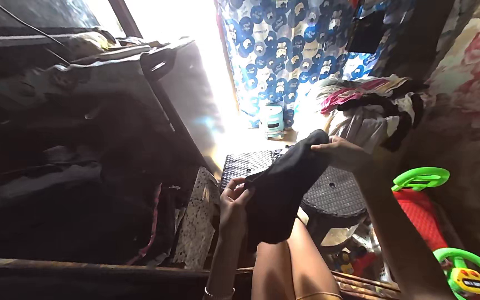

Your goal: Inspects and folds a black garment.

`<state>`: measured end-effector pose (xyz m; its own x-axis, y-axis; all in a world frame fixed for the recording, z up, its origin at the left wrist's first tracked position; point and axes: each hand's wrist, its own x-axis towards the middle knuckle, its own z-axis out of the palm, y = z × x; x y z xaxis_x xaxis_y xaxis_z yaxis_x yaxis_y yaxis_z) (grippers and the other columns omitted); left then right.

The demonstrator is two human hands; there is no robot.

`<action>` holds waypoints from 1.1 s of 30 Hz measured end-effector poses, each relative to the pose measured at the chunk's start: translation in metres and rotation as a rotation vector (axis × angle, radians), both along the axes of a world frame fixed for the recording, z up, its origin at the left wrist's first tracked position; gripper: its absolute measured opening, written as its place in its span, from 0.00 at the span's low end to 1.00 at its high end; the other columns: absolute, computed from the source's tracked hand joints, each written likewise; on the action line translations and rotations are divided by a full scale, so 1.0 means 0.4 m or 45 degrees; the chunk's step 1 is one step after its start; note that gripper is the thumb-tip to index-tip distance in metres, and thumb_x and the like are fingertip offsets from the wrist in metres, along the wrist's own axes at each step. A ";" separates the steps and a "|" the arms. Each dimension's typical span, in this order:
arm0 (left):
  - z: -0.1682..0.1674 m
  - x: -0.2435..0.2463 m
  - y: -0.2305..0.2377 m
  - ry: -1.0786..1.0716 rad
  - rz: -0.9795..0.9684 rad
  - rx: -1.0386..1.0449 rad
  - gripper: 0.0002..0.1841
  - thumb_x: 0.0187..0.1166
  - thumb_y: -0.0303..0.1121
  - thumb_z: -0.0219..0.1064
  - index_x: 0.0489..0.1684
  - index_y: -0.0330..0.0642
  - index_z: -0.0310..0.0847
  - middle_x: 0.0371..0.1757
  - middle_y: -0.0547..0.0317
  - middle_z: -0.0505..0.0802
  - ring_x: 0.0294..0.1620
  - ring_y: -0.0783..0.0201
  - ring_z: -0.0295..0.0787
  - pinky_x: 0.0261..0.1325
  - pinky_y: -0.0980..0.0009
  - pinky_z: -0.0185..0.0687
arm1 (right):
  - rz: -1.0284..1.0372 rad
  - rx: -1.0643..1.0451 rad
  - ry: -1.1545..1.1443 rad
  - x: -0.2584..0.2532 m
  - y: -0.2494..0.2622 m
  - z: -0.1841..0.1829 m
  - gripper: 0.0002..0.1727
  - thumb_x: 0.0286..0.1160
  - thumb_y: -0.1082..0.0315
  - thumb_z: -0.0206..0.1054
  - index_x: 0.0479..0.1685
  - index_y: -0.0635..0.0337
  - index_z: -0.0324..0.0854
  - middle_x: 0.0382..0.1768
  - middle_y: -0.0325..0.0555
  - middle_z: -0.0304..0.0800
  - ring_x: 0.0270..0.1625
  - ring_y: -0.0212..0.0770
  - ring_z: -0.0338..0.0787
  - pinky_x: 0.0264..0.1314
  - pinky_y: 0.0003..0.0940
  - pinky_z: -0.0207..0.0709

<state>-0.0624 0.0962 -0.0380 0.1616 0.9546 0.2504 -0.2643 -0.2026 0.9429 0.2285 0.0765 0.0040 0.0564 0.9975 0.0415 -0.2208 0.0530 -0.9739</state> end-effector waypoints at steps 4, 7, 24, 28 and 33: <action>-0.005 -0.049 -0.038 0.024 -0.098 0.275 0.12 0.67 0.16 0.65 0.45 0.40 0.80 0.36 0.68 0.95 0.39 0.75 0.92 0.44 0.75 0.90 | -0.063 0.199 0.052 -0.022 -0.064 0.013 0.11 0.84 0.74 0.56 0.55 0.53 0.81 0.40 0.35 0.94 0.40 0.29 0.93 0.45 0.27 0.89; -0.090 -0.111 -0.097 0.148 -0.205 0.468 0.14 0.70 0.28 0.74 0.53 0.50 0.86 0.51 0.72 0.93 0.50 0.75 0.90 0.54 0.76 0.90 | -0.145 0.279 0.122 -0.065 -0.184 -0.065 0.08 0.76 0.68 0.64 0.48 0.45 0.85 0.38 0.28 0.95 0.41 0.25 0.93 0.47 0.26 0.89; -0.503 -0.252 -0.512 1.054 -0.275 0.032 0.18 0.63 0.24 0.74 0.54 0.30 0.87 0.54 0.46 0.94 0.65 0.48 0.88 0.84 0.30 0.52 | 0.539 -0.390 0.393 -0.235 -0.260 -0.597 0.24 0.75 0.47 0.68 0.63 0.51 0.80 0.48 0.37 0.95 0.52 0.32 0.93 0.58 0.36 0.88; -0.547 -0.245 -0.551 1.145 -0.163 0.168 0.12 0.66 0.23 0.70 0.46 0.28 0.88 0.53 0.40 0.94 0.66 0.40 0.88 0.79 0.23 0.52 | 0.452 -0.641 -0.335 -0.268 -0.261 -0.627 0.28 0.89 0.60 0.59 0.80 0.69 0.66 0.66 0.61 0.81 0.62 0.45 0.83 0.67 0.43 0.76; -0.535 -0.225 -0.574 1.306 -0.115 0.270 0.24 0.70 0.24 0.65 0.68 0.49 0.88 0.54 0.43 0.93 0.65 0.37 0.86 0.71 0.21 0.59 | 0.461 -0.387 -0.436 -0.277 -0.396 -0.656 0.62 0.49 0.76 0.83 0.95 0.52 0.49 0.87 0.53 0.65 0.85 0.43 0.71 0.86 0.43 0.67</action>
